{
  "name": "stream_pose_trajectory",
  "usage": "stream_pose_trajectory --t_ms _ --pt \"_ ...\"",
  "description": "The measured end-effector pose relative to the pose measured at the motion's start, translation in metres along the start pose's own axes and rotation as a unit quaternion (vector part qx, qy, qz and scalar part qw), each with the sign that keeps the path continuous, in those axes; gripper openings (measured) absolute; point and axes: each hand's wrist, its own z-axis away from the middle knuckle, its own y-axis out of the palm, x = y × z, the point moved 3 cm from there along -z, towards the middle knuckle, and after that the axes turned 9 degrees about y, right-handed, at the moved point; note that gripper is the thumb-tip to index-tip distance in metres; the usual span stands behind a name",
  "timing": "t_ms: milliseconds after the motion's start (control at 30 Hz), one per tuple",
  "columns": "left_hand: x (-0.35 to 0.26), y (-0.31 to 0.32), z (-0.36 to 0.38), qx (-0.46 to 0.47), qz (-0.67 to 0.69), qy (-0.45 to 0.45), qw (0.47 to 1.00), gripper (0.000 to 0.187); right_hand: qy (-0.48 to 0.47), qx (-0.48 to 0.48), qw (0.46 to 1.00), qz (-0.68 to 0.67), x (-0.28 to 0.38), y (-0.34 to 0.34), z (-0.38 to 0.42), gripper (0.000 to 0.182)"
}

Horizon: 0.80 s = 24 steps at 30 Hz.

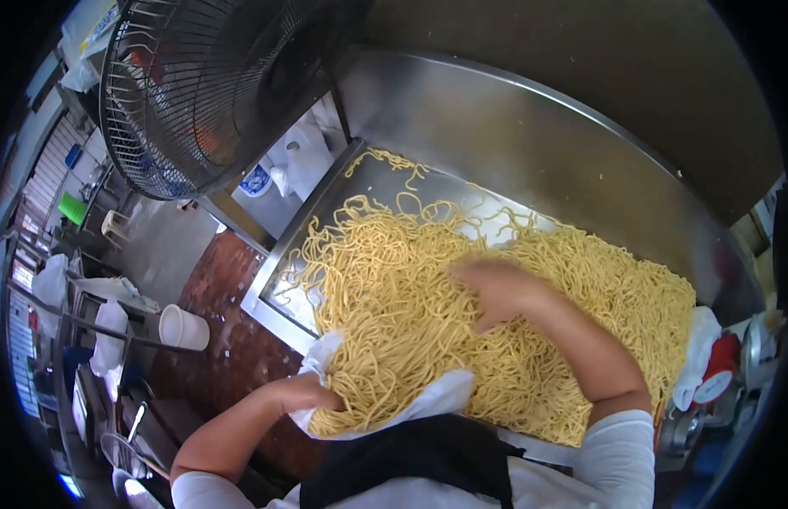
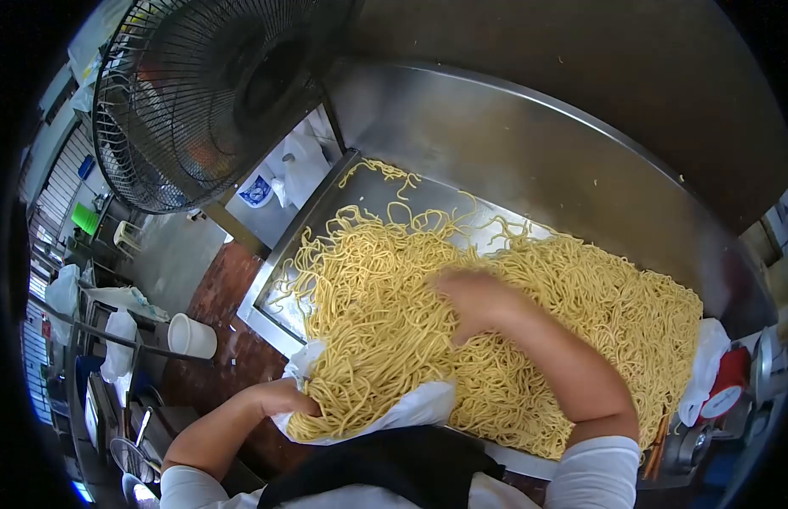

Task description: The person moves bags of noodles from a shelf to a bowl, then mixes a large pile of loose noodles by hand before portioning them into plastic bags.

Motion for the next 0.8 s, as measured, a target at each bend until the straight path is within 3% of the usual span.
stream_pose_trajectory --t_ms 33,100,133,200,233,267,300,367,433,467,567,600,700,733,767,800 --pt "-0.006 0.003 0.005 -0.001 -0.002 0.002 1.0 0.055 -0.056 0.043 0.997 -0.033 0.024 0.031 -0.017 0.109" --pt "-0.024 0.006 0.013 -0.002 -0.165 0.126 0.978 0.049 -0.077 -0.006 0.995 0.056 0.073 0.067 -0.029 0.087" --pt "-0.033 0.006 0.024 -0.024 -0.273 0.202 0.94 0.047 -0.075 -0.012 0.996 0.055 0.075 0.078 -0.034 0.087" --pt "-0.043 -0.001 0.041 -0.062 -0.281 0.245 0.926 0.047 -0.013 0.01 0.996 -0.091 0.072 0.092 -0.042 0.056" --pt "-0.049 -0.006 0.046 -0.1 -0.282 0.285 0.91 0.047 -0.012 0.005 0.996 -0.088 0.073 0.094 -0.033 0.056" --pt "-0.053 -0.009 0.043 -0.097 -0.15 0.272 0.946 0.043 0.003 -0.022 0.992 -0.121 0.071 0.094 -0.015 0.044" --pt "-0.064 -0.003 0.036 -0.099 -0.15 0.276 0.944 0.043 0.017 -0.049 0.987 -0.155 0.069 0.095 0.0 0.033" --pt "-0.103 0.019 0.015 -0.118 0.119 0.352 0.921 0.045 0.033 -0.077 0.976 -0.199 0.066 0.107 0.02 0.032" --pt "-0.163 0.039 0.004 -0.061 0.132 0.399 0.905 0.049 0.055 -0.102 0.963 -0.244 0.072 0.09 0.032 0.03" --pt "-0.198 0.051 0.013 -0.037 0.11 0.432 0.894 0.046 0.024 -0.163 0.944 -0.285 0.088 0.059 0.035 0.03" --pt "-0.257 0.086 0.059 0.006 0.05 0.498 0.866 0.047 -0.091 -0.34 0.824 -0.443 0.137 -0.022 0.027 0.032" --pt "-0.268 0.095 0.067 0.019 0.009 0.526 0.85 0.05 -0.084 -0.352 0.822 -0.44 0.149 -0.022 0.017 0.032" --pt "-0.262 0.083 0.081 0.055 0.056 0.569 0.819 0.044 -0.117 -0.263 0.757 -0.587 0.18 0.011 -0.032 0.028" --pt "-0.25 0.078 0.063 0.057 0.076 0.544 0.833 0.045 -0.131 -0.231 0.729 -0.631 0.185 0.021 -0.044 0.027" --pt "-0.237 0.071 0.037 0.042 0.021 0.539 0.841 0.054 -0.145 -0.199 0.699 -0.672 0.185 0.029 -0.048 0.026" --pt "-0.224 0.066 0.0 0.034 -0.122 0.54 0.832 0.066 -0.15 -0.155 0.689 -0.692 0.192 0.048 -0.049 0.026"
